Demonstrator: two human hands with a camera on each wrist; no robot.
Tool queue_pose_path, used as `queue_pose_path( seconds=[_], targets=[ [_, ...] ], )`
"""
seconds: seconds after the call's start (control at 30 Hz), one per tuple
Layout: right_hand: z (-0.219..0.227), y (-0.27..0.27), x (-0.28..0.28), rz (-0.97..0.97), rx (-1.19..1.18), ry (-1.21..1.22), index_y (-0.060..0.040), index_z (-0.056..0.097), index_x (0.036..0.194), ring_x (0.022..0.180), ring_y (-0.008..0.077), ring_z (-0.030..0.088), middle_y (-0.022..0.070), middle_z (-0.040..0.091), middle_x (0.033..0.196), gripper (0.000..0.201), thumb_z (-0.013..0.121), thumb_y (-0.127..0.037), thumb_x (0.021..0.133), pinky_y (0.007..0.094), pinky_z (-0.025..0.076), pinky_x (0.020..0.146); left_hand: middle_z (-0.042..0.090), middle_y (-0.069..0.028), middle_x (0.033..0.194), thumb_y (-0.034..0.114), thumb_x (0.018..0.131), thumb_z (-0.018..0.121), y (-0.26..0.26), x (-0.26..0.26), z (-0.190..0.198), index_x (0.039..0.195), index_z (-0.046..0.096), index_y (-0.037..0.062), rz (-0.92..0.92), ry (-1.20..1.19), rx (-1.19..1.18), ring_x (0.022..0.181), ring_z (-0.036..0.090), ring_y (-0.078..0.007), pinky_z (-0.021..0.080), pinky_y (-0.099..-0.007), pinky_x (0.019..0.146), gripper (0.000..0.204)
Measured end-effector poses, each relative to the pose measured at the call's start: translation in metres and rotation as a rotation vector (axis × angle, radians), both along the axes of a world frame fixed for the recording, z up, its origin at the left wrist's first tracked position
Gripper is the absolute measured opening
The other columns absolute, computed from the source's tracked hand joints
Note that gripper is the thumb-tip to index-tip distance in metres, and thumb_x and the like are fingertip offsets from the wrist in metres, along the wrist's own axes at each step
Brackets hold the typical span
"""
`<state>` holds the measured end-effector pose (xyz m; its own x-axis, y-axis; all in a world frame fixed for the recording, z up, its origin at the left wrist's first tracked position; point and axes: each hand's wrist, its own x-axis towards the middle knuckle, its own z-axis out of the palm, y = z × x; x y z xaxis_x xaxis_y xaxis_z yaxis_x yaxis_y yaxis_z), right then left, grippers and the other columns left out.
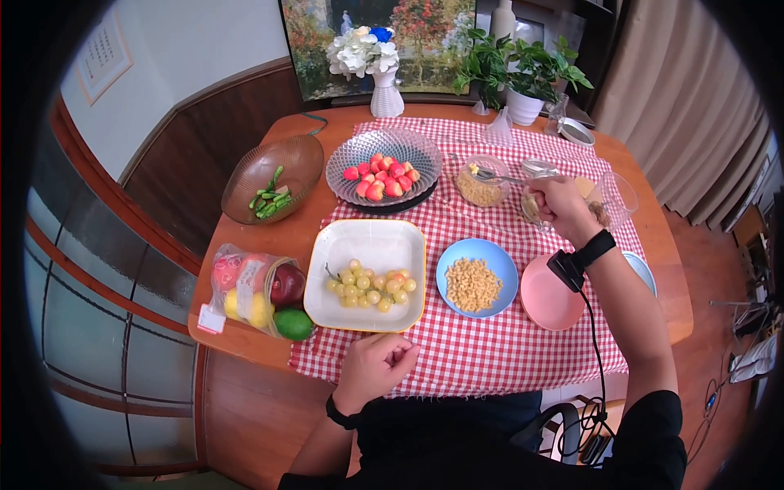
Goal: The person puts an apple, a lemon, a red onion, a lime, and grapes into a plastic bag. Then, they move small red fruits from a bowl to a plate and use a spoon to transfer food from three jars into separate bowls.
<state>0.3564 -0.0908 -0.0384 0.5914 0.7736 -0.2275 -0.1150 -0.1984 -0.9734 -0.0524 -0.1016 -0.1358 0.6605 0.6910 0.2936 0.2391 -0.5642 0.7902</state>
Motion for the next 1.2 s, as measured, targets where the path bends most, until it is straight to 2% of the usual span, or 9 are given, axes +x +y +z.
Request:
queue_pose_path(
  seconds=[0.33, 0.4, 0.5, 0.57, 0.63, 0.7, 0.73, 1.03, 1.2],
  targets=[
    [0.032, -0.063, -0.018, 0.018, 0.021, -0.101, -0.0027, 0.06, 0.082, 0.044, 0.0064, 0.033, -0.0036, 0.044, 0.056, 0.022, 0.063, -0.013, 0.101, 0.0246, 0.026, 0.042, 0.065, -0.0052, 0.067, 0.012, 0.089, 0.079, 0.0, 0.001, -0.001, 0.084, 0.069, 0.0043, -0.003, -0.02, -0.01, 0.053, 0.062, -0.0139, 0.048, -0.0289, 0.051, 0.014],
    [0.04, -0.081, -0.03, 0.054, -0.007, -0.143, -0.0032, 0.059, 0.08, 0.043, 0.006, 0.034, -0.0042, 0.044, 0.055, 0.023, 0.063, -0.012, 0.101, 0.0245, 0.025, 0.042, 0.06, -0.0025, 0.062, 0.009, 0.087, 0.082, 0.0, 0.003, -0.002, 0.079, 0.066, 0.0035, 0.01, -0.085, 0.01, 0.049, 0.053, -0.0085, 0.039, -0.0257, 0.047, 0.018],
    [0.045, -0.103, -0.044, 0.086, -0.053, -0.194, -0.0029, 0.06, 0.076, 0.045, 0.0048, 0.038, -0.0046, 0.045, 0.055, 0.026, 0.064, -0.012, 0.101, 0.0243, 0.026, 0.043, 0.06, -0.0026, 0.062, 0.009, 0.087, 0.081, 0.0, 0.003, -0.002, 0.079, 0.067, 0.0033, 0.004, -0.083, 0.013, 0.049, 0.052, -0.0087, 0.039, -0.0259, 0.047, 0.018],
    [0.045, -0.115, -0.055, 0.137, -0.084, -0.449, 0.0003, 0.064, 0.078, 0.047, 0.0046, 0.043, -0.0039, 0.051, 0.058, 0.025, 0.065, -0.011, 0.1, 0.0252, 0.031, 0.044, 0.059, -0.0026, 0.062, 0.009, 0.087, 0.081, 0.0, 0.004, 0.0, 0.079, 0.067, 0.0032, 0.004, -0.082, 0.013, 0.049, 0.052, -0.0087, 0.039, -0.0259, 0.047, 0.018],
    [0.031, -0.125, -0.056, 0.168, -0.064, -0.647, 0.0033, 0.069, 0.082, 0.048, 0.011, 0.053, 0.0034, 0.061, 0.06, 0.021, 0.069, -0.01, 0.097, 0.0285, 0.039, 0.047, 0.059, -0.0026, 0.062, 0.009, 0.087, 0.081, 0.0, 0.003, 0.0, 0.079, 0.067, 0.0031, -0.002, -0.08, 0.013, 0.048, 0.052, -0.0087, 0.038, -0.0259, 0.047, 0.017],
    [0.027, -0.129, -0.067, 0.313, 0.059, -1.147, 0.0042, 0.07, 0.084, 0.05, 0.0199, 0.06, 0.013, 0.066, 0.063, 0.017, 0.072, -0.009, 0.094, 0.0326, 0.045, 0.05, 0.065, -0.0047, 0.066, 0.013, 0.089, 0.08, 0.001, 0.001, 0.001, 0.082, 0.068, 0.0048, -0.012, -0.003, -0.011, 0.052, 0.061, -0.0139, 0.047, -0.0287, 0.051, 0.016],
    [0.031, -0.13, -0.073, 0.313, 0.025, -1.133, 0.0049, 0.071, 0.086, 0.052, 0.0259, 0.063, 0.0196, 0.065, 0.066, 0.015, 0.074, -0.008, 0.092, 0.0351, 0.047, 0.052, 0.065, -0.0047, 0.066, 0.013, 0.089, 0.08, 0.0, 0.001, 0.001, 0.082, 0.068, 0.0048, -0.013, -0.004, -0.011, 0.052, 0.061, -0.0139, 0.047, -0.0287, 0.051, 0.016],
    [0.047, -0.077, -0.039, -0.013, 0.087, -1.188, 0.0059, 0.069, 0.085, 0.055, 0.0263, 0.062, 0.0188, 0.065, 0.066, 0.025, 0.07, -0.017, 0.095, 0.0392, 0.047, 0.056, 0.064, -0.0048, 0.065, 0.012, 0.088, 0.08, 0.0, 0.0, 0.001, 0.082, 0.068, 0.0049, -0.008, -0.005, -0.011, 0.051, 0.06, -0.014, 0.046, -0.0293, 0.049, 0.015],
    [0.038, -0.015, -0.011, -0.032, -0.022, -1.262, 0.0052, 0.074, 0.083, 0.067, 0.0379, 0.07, 0.024, 0.07, 0.073, 0.026, 0.073, -0.021, 0.087, 0.0443, 0.055, 0.066, 0.064, -0.0046, 0.066, 0.014, 0.089, 0.08, 0.0, -0.001, -0.001, 0.083, 0.069, 0.0049, 0.003, -0.028, -0.021, 0.052, 0.06, -0.014, 0.046, -0.0296, 0.05, 0.015]
  ],
)
